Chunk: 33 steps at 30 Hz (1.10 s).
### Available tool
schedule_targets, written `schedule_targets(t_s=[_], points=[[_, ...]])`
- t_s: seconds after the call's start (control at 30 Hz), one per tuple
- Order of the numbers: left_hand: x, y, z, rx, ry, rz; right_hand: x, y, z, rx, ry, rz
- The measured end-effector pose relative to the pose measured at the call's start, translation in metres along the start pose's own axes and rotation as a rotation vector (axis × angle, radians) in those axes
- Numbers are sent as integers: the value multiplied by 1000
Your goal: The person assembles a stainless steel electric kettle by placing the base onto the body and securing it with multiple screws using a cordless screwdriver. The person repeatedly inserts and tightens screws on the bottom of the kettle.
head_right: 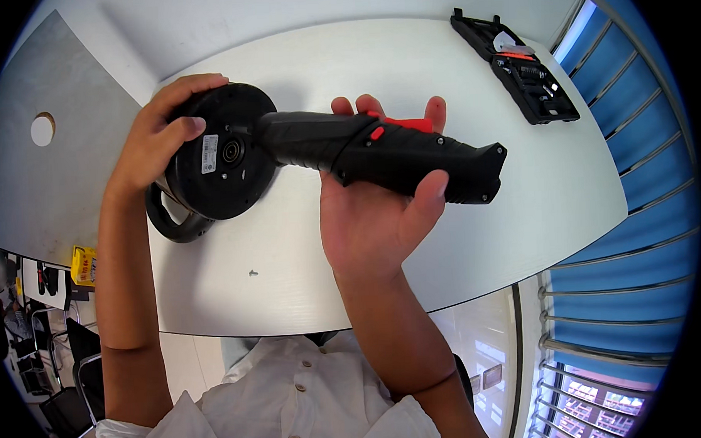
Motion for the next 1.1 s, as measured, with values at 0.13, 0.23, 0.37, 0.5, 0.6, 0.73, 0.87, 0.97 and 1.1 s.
schedule_targets(t_s=[0.13, 0.23, 0.37, 0.5, 0.6, 0.73, 0.87, 0.97, 1.1], points=[[-1, -2, 2, -14, 11, 1, 1, 3, -3, 224, -63, 7], [1, -6, 4, -37, 42, 19, -1, 8, -10, 409, -169, 24], [2, -8, 3, -61, 44, 53, -5, 9, -8, 357, -174, 66], [6, -13, 4, -119, 74, 75, -8, 18, 1, 289, -126, 21], [8, -13, 4, -117, 95, 100, -7, 19, 2, 250, -114, 21], [12, -14, 8, -103, 69, 118, -5, 6, -4, 189, -98, 108], [14, -14, 8, -106, 63, 135, 2, -7, -8, 176, -91, 153], [14, -13, 11, -127, 75, 141, 5, -11, -11, 165, -89, 91], [14, -11, 18, -198, 123, 144, 7, -5, -11, 204, -95, 95]])
Point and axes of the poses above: each hand's wrist, its own x-axis away from the middle knuckle, its own y-axis out of the palm, z = x × y, the point moved 8 cm from there along -x, towards the middle knuckle, and after that the axes turned 14 degrees about -x, right-handed, at the moved point
